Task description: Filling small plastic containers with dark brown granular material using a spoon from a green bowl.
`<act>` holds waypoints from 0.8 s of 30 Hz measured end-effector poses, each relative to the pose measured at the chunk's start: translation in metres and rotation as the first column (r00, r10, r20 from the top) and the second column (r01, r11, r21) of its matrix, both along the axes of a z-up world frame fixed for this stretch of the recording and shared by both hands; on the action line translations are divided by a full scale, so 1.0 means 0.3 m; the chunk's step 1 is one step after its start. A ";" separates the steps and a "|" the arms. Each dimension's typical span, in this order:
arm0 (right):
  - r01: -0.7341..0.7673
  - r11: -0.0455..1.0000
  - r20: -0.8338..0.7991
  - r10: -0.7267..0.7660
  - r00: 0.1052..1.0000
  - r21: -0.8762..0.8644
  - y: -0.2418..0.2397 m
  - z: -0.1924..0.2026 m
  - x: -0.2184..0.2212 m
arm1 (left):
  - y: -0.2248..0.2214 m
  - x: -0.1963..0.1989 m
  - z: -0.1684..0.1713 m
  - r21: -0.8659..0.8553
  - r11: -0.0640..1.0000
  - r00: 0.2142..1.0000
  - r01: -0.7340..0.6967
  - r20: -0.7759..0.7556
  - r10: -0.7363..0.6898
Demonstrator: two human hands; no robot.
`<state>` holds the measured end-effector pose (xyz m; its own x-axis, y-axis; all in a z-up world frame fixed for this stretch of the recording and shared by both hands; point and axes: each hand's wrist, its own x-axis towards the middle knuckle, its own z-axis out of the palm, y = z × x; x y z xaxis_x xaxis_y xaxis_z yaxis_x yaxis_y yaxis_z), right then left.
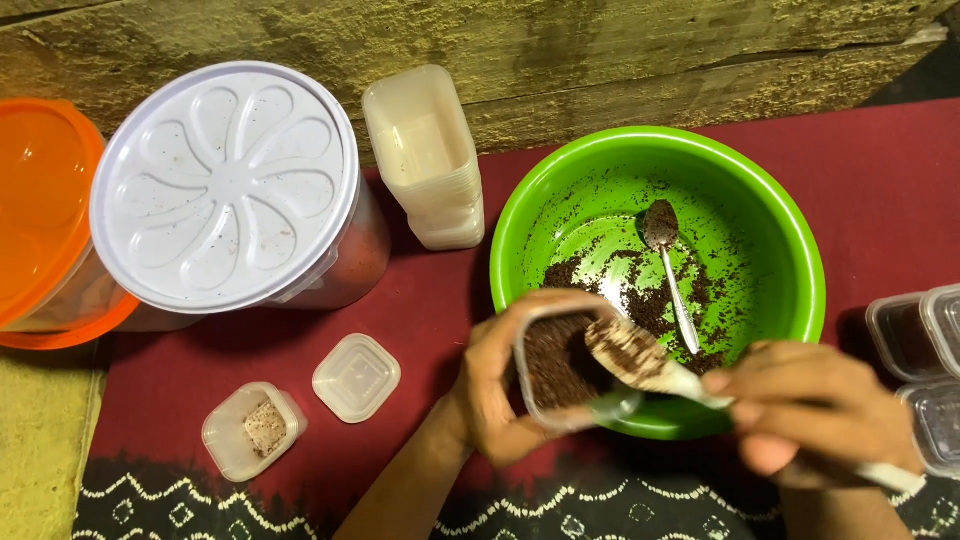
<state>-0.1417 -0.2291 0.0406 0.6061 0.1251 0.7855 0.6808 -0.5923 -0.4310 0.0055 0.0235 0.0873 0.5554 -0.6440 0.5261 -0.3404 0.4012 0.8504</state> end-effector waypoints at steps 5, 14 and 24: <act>0.224 0.930 0.011 -0.238 0.971 0.290 0.003 0.036 0.089 | 0.016 0.043 -0.107 -0.134 0.984 0.990 -0.115 -0.094 0.103; 0.485 0.858 -0.588 -0.482 0.649 -0.168 -0.055 0.109 0.168 | 0.014 0.088 -0.168 -0.164 0.928 0.942 -0.336 -0.081 0.327; 0.246 0.866 -0.799 -0.498 0.337 -0.436 -0.093 0.161 0.145 | 0.002 0.093 -0.196 -0.152 0.910 0.921 -0.386 -0.012 0.389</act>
<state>-0.0983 -0.2569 0.0890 0.9489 -0.2326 -0.2132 -0.3078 -0.8306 -0.4640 0.0333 0.0242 0.0284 0.7348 -0.2936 0.6115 -0.5098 0.3557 0.7833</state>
